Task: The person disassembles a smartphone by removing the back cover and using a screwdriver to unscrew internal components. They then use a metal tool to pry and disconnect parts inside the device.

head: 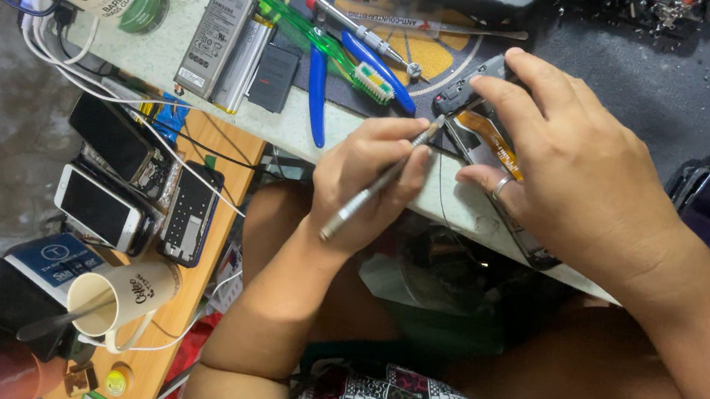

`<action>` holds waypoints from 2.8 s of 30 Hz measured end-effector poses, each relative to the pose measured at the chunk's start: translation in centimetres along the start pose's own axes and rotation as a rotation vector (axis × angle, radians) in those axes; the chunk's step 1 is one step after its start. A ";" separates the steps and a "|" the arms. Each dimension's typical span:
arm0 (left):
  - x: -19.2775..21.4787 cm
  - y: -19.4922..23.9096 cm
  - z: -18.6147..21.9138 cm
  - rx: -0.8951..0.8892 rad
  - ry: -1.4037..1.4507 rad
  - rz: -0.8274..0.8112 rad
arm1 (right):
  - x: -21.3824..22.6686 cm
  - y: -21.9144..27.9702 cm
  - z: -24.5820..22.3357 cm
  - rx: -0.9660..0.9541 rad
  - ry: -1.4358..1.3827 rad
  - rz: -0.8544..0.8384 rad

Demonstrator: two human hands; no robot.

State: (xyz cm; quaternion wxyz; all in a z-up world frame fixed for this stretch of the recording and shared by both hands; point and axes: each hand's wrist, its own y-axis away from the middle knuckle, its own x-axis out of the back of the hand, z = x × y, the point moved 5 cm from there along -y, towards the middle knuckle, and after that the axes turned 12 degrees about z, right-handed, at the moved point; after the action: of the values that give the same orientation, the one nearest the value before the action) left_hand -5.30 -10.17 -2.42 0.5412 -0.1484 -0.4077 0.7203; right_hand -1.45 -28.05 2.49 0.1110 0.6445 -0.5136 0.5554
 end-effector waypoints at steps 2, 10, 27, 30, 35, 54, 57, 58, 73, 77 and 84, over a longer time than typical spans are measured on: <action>-0.2 0.0 0.4 -0.102 -0.055 0.004 | 0.0 0.0 0.1 -0.004 -0.002 0.008; -0.3 -0.1 1.3 -0.366 -0.138 -0.109 | -0.1 -0.1 0.1 0.002 -0.011 0.018; -0.5 0.0 1.7 -0.518 -0.155 -0.125 | 0.0 -0.7 -0.3 0.008 0.020 -0.002; -0.4 0.1 1.5 -0.471 -0.137 -0.105 | -0.1 -0.9 -0.2 0.007 0.031 -0.002; -0.4 0.2 0.6 -0.247 -0.065 0.003 | -0.1 -0.9 0.3 0.018 0.046 0.026; 0.6 -1.4 0.5 -0.068 -0.028 -0.158 | -1.9 -0.6 1.9 -0.055 0.030 0.183; 0.4 -1.6 0.5 -0.061 -0.039 -0.155 | -2.3 -0.5 1.6 -0.057 0.026 0.190; 0.3 -1.5 0.6 -0.066 -0.051 -0.154 | -2.5 -0.4 1.5 -0.062 0.021 0.193; -0.4 -1.6 2.2 -0.458 -0.158 -0.243 | -2.6 -0.9 1.5 -0.047 0.031 0.160; -0.5 -1.5 2.3 -0.477 -0.161 -0.217 | -2.6 -1.0 1.7 -0.056 0.026 0.144; -0.1 -1.3 1.7 -0.381 -0.126 -0.182 | -2.4 -1.2 2.0 -0.063 0.039 0.156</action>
State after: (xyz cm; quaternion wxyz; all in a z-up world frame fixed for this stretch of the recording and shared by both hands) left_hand -5.50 -10.92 -0.38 0.5396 -0.1652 -0.5812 0.5863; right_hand 1.02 -27.63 0.25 0.0974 0.5878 -0.5773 0.5583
